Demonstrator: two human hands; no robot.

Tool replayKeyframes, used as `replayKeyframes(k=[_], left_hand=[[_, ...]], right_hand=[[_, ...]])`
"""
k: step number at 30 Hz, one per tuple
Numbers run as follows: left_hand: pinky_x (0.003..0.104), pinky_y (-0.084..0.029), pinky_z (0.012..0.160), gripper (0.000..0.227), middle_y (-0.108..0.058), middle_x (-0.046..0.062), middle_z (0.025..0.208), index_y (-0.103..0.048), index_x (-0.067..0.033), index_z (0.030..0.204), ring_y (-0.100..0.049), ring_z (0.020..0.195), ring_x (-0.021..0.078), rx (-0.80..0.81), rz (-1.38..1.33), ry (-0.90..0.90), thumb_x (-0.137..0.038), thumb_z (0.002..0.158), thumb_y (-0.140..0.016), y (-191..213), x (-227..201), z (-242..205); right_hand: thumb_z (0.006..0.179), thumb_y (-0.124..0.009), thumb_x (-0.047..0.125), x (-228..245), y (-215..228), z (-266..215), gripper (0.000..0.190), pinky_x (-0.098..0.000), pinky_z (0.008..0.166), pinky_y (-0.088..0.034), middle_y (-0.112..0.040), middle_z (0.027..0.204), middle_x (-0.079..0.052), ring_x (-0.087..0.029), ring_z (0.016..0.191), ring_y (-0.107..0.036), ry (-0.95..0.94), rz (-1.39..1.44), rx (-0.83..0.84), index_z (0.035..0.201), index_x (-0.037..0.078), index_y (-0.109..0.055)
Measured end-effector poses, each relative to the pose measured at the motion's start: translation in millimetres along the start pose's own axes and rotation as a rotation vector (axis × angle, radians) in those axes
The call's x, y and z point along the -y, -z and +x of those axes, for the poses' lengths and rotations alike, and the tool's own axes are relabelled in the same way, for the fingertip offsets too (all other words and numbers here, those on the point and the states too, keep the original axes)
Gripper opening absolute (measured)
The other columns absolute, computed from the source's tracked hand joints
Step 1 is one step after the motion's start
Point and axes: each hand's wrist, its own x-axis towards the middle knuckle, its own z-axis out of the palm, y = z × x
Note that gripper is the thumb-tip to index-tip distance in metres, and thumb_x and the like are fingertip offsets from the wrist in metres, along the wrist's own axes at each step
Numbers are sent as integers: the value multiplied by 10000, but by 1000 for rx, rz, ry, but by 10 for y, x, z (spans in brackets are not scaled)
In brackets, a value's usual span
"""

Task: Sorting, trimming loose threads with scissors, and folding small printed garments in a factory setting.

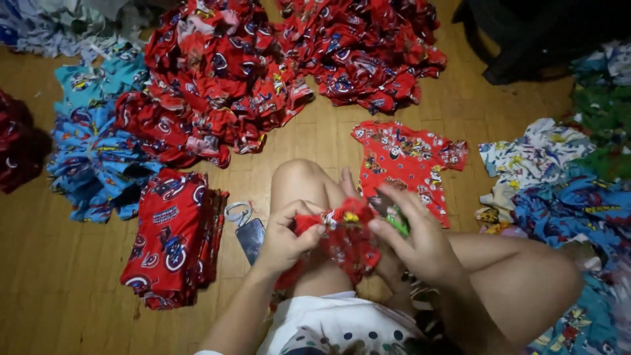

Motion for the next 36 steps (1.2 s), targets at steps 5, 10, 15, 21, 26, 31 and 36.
replayKeyframes(k=[5, 10, 15, 21, 26, 31, 36], left_hand=[[270, -504, 793, 181, -731, 120, 1116, -519, -49, 794, -615, 854, 158, 99, 99, -48, 36, 780, -678, -78, -95, -50], [275, -527, 730, 254, -757, 95, 1016, -510, -35, 737, -668, 822, 190, 143, 368, -258, 53, 710, -746, -238, -499, 2], [265, -540, 720, 320, -766, 88, 986, -514, -48, 693, -672, 817, 175, 214, 443, -292, 26, 713, -825, -253, -604, 27], [228, -453, 561, 308, -780, 92, 949, -488, -49, 691, -578, 615, 118, 254, 394, -187, 27, 712, -786, -217, -562, 43], [234, -456, 575, 286, -773, 91, 957, -495, -50, 707, -570, 629, 123, 269, 360, -161, 35, 702, -769, -181, -531, 35], [244, -470, 614, 297, -760, 75, 942, -500, -51, 706, -595, 688, 131, 311, 345, -158, 31, 757, -781, -162, -598, 49], [260, -504, 655, 260, -761, 75, 927, -526, -40, 722, -647, 733, 154, 307, 340, -188, 46, 763, -768, -134, -506, 71]], right_hand=[[854, -768, 124, -54, -77, -213, 460, -230, 652, -511, -704, 942, -33, -102, 714, -616, 72, 417, 125, 1285, 38, -631], [804, -828, 148, 102, -31, -190, 398, -225, 573, -513, -725, 766, -14, -91, 628, -605, 33, 353, 137, 1164, 23, -717], [836, -793, 122, 62, -2, -118, 371, -254, 727, -567, -773, 925, -64, -123, 784, -682, -110, 508, 259, 1180, 1, -725], [809, -834, 62, 204, 122, -60, 327, -215, 578, -455, -738, 771, -24, -84, 624, -580, -73, 510, 317, 1127, 11, -777], [785, -838, 73, 163, 97, -24, 380, -237, 673, -557, -826, 905, -80, -113, 733, -705, -174, 525, 362, 1150, -4, -767], [807, -805, 4, 102, 117, 5, 334, -252, 710, -570, -829, 949, -131, -145, 784, -731, -200, 654, 439, 1134, -44, -756], [826, -789, -15, 37, 131, 27, 297, -251, 705, -569, -821, 902, -127, -147, 773, -725, -214, 663, 501, 1119, -56, -764]])
